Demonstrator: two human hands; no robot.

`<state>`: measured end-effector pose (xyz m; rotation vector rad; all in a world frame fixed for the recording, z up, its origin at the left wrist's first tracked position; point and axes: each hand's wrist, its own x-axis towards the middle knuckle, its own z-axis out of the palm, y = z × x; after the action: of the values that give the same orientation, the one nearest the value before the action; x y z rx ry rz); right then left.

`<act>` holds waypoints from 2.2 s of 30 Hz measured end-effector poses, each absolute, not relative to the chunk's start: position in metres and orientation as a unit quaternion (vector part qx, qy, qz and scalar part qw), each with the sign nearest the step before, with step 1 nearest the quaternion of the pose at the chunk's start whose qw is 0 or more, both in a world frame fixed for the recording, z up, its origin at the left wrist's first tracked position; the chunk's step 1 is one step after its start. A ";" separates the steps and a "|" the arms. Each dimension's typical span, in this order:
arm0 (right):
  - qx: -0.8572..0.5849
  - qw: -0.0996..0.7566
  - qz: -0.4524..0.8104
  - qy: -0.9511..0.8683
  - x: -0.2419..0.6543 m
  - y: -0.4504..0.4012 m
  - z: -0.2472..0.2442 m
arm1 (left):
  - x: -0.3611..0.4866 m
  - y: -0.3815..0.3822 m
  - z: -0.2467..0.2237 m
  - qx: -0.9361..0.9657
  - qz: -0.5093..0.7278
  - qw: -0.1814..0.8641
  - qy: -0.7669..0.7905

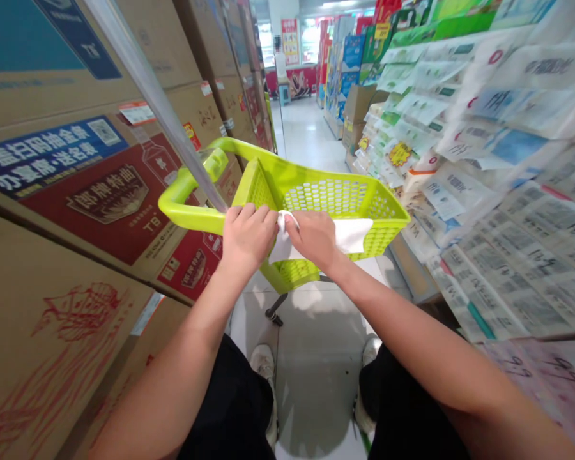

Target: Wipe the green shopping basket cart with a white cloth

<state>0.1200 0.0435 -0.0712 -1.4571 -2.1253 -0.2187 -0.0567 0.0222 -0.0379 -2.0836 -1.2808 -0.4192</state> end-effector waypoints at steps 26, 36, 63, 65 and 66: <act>-0.554 0.314 -0.111 -0.763 0.132 0.055 -0.087 | -0.042 0.022 -0.042 -0.791 -0.190 0.299 -0.500; -0.586 0.210 -0.132 -0.771 0.210 0.069 -0.103 | -0.068 0.030 -0.041 -0.797 -0.208 0.270 -0.499; -0.636 0.172 -0.141 -0.739 0.270 0.083 -0.107 | -0.063 0.025 -0.040 -0.822 -0.194 0.246 -0.475; -0.642 0.171 -0.148 -0.732 0.278 0.084 -0.110 | -0.063 0.028 -0.042 -0.817 -0.191 0.257 -0.479; -0.643 0.175 -0.152 -0.730 0.277 0.084 -0.111 | -0.061 0.029 -0.042 -0.813 -0.193 0.262 -0.483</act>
<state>0.2767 0.0839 -0.1105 -1.8227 -2.0678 -0.4295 -0.0614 0.0295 -0.0425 -2.1997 -1.3076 -0.5214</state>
